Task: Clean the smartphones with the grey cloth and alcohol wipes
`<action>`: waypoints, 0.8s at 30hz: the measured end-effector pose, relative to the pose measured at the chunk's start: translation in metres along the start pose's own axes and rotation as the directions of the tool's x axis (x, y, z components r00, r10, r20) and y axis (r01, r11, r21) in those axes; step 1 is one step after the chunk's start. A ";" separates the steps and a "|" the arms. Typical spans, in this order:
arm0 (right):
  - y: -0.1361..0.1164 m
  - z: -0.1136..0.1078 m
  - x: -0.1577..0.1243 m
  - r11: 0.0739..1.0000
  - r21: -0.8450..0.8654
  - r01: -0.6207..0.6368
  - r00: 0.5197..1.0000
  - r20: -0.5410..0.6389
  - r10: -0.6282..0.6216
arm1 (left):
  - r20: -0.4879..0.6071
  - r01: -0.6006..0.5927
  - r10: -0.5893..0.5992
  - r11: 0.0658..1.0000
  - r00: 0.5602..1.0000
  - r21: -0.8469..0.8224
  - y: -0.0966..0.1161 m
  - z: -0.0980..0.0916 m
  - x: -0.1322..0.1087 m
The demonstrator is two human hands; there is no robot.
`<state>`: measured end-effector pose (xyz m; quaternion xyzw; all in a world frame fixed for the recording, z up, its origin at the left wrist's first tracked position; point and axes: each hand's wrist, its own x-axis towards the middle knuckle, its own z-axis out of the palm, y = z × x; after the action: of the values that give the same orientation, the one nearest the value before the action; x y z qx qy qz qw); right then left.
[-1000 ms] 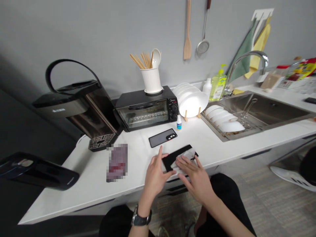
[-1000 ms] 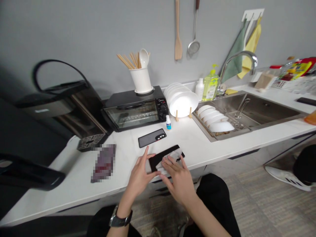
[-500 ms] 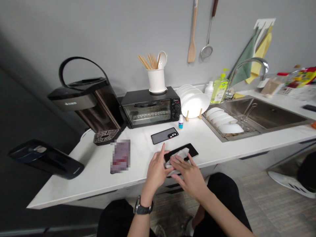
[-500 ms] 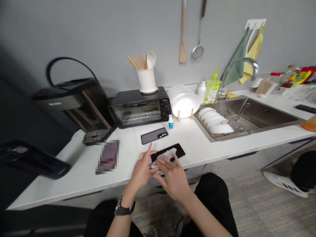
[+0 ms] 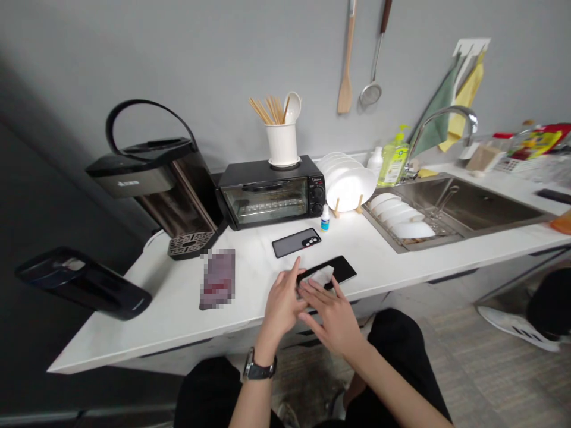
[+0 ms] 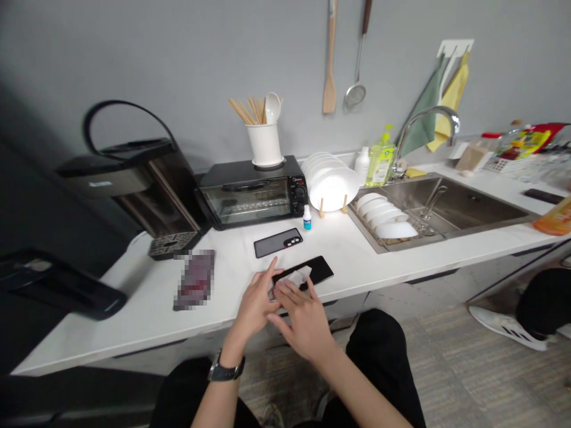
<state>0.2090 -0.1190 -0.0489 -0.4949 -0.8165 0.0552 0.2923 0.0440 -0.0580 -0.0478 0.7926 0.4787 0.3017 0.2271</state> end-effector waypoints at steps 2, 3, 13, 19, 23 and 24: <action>0.019 -0.010 -0.010 0.999 -0.011 -0.050 0.999 -0.009 0.050 | -0.015 0.008 -0.008 1.000 1.000 0.005 0.003 0.000 0.000; 0.032 -0.015 -0.014 0.996 -0.032 -0.088 0.996 -0.027 0.087 | -0.021 0.012 -0.012 1.000 1.000 0.008 0.005 -0.001 0.000; 0.023 0.006 0.023 0.993 -0.070 -0.093 0.993 -0.086 0.086 | -0.008 0.014 -0.014 1.000 1.000 0.020 0.004 -0.002 0.000; 0.014 -0.008 -0.009 1.000 -0.003 -0.029 1.000 0.004 0.029 | -0.006 0.021 -0.021 1.000 1.000 0.008 0.004 -0.002 0.001; 0.058 -0.025 -0.016 0.976 -0.113 -0.185 0.980 -0.095 0.174 | -0.014 0.023 -0.023 1.000 1.000 0.008 0.007 -0.002 0.001; 0.065 -0.026 -0.011 0.967 -0.134 -0.216 0.972 -0.128 0.199 | -0.011 0.024 -0.024 1.000 1.000 0.007 0.007 -0.002 0.001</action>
<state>0.2768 -0.1008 -0.0573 -0.6002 -0.7440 -0.0030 0.2936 0.0469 -0.0601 -0.0416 0.7860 0.4903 0.3017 0.2254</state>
